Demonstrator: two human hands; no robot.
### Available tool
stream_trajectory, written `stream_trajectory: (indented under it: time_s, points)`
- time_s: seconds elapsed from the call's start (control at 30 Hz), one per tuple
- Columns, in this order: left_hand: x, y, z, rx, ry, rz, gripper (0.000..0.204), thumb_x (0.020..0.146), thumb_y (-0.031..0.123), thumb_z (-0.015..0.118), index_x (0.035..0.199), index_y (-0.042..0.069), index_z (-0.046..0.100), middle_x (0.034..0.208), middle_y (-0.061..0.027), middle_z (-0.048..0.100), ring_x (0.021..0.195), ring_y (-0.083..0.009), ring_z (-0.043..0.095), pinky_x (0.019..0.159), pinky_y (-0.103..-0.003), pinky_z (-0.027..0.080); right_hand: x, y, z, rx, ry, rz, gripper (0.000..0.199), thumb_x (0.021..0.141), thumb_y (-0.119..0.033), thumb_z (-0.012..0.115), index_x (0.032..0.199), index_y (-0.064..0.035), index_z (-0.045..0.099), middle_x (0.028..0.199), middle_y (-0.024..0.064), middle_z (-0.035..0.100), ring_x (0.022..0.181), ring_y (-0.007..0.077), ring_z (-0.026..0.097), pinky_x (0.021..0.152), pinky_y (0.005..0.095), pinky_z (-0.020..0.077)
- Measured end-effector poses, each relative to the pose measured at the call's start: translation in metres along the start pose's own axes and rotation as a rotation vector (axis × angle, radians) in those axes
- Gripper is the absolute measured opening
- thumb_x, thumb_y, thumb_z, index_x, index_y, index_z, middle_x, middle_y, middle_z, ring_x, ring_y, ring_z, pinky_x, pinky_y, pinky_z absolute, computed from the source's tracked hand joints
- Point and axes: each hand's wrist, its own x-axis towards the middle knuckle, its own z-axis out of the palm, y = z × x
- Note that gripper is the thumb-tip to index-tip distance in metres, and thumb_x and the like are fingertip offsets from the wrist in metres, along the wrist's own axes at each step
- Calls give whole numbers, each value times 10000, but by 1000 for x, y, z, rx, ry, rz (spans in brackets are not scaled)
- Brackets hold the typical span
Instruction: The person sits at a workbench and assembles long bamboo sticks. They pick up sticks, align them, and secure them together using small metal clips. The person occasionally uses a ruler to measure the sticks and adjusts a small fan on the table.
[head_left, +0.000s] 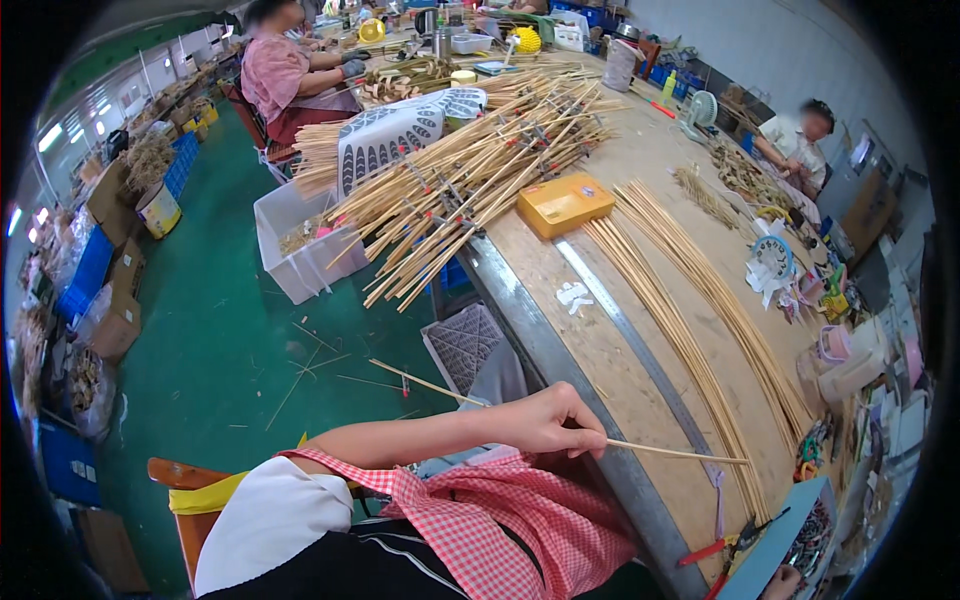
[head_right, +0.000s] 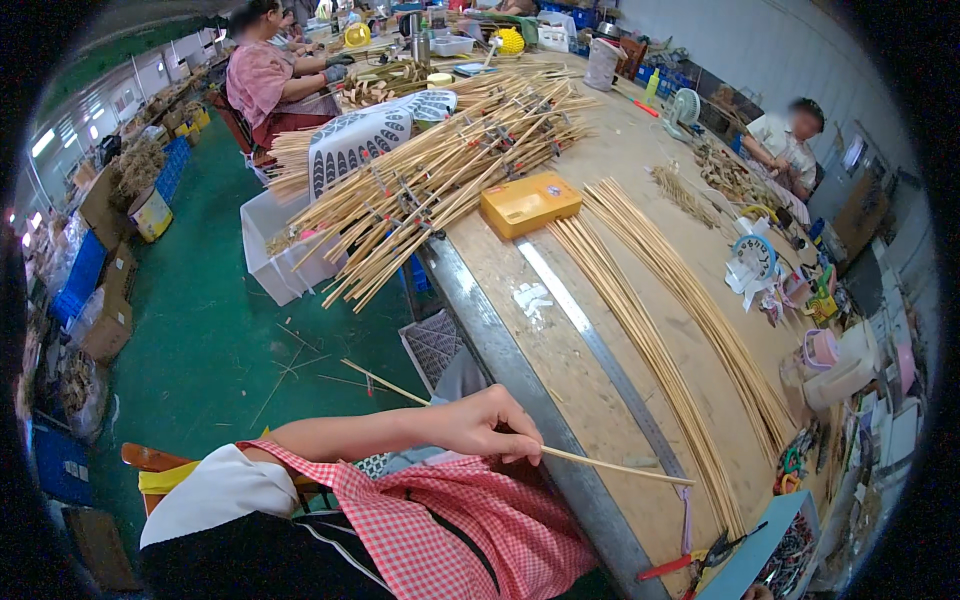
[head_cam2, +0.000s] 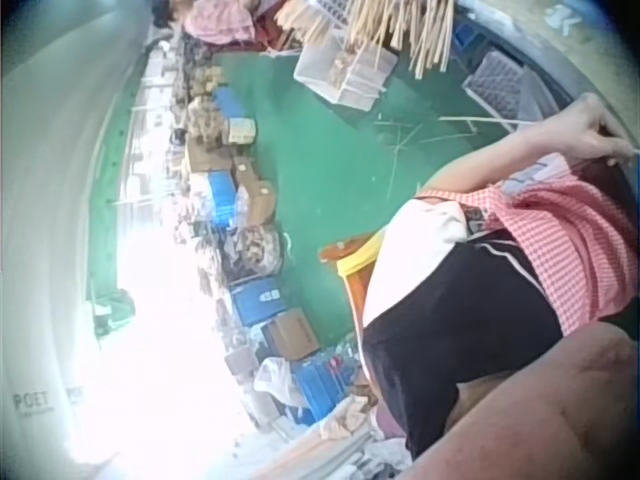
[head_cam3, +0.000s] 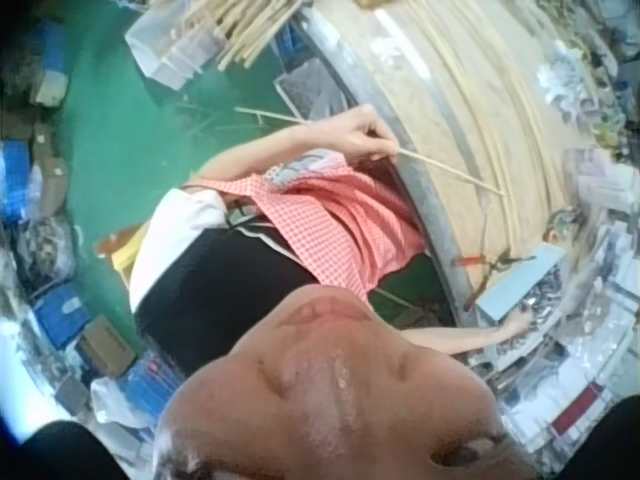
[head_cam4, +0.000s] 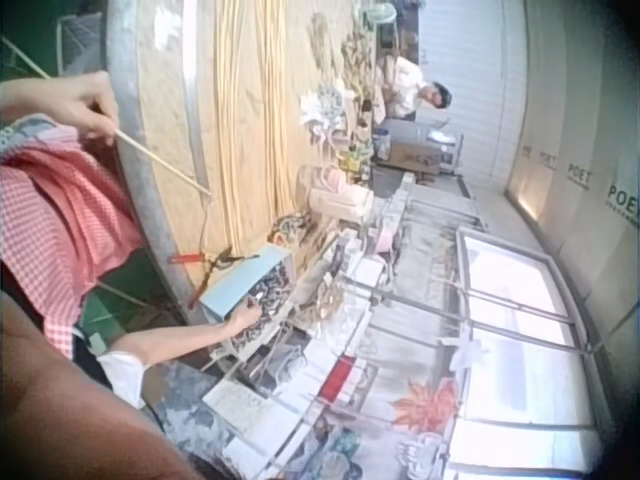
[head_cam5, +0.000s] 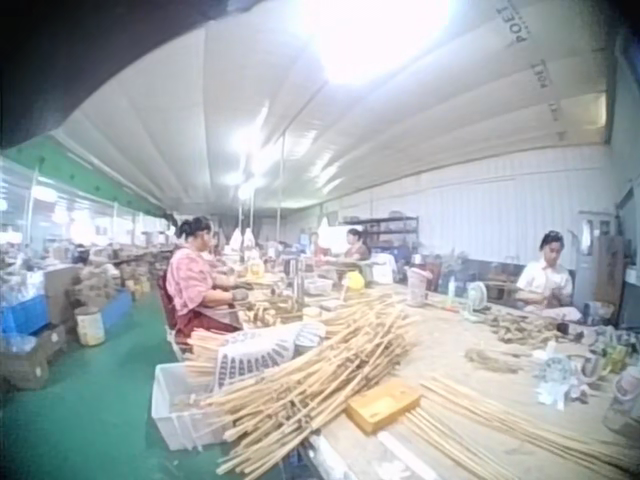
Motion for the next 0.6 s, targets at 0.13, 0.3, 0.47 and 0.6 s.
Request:
stream_trajectory:
  time_s: [0.13, 0.3, 0.47, 0.6]
  points:
    - [0, -4, 1, 15, 35, -36, 216, 890, 154, 589, 843, -38, 676, 658, -53, 629, 547, -77, 563, 476, -220, 442, -3, -7, -6, -32, 463, 35, 194, 803, -108, 617, 937, 17, 683, 837, 204, 666, 692, 347, 606, 682, 410, 487]
    - [2, -5, -6, -11, 123, -13, 195, 885, 159, 602, 832, -4, 694, 619, -25, 618, 540, -62, 551, 488, -219, 438, 5, -11, -1, 861, 342, -8, 295, 941, -95, 495, 1208, 12, 561, 1054, 109, 621, 843, 147, 595, 716, 273, 503]
    - [5, -7, -4, 59, 208, -75, 196, 871, 137, 612, 806, -32, 687, 636, -26, 614, 561, -60, 519, 504, -211, 405, -117, -232, 22, 1343, 33, -70, 320, 903, -107, 585, 1178, 55, 557, 886, 44, 606, 698, 63, 533, 618, 181, 444]
    - [6, -8, -1, 76, 236, -98, 191, 869, 119, 605, 803, -44, 680, 639, -35, 614, 566, -66, 520, 503, -217, 404, -191, -340, 48, 1487, -435, -48, 223, 853, 70, 545, 1066, 69, 612, 785, 102, 634, 604, 94, 558, 547, 222, 484]
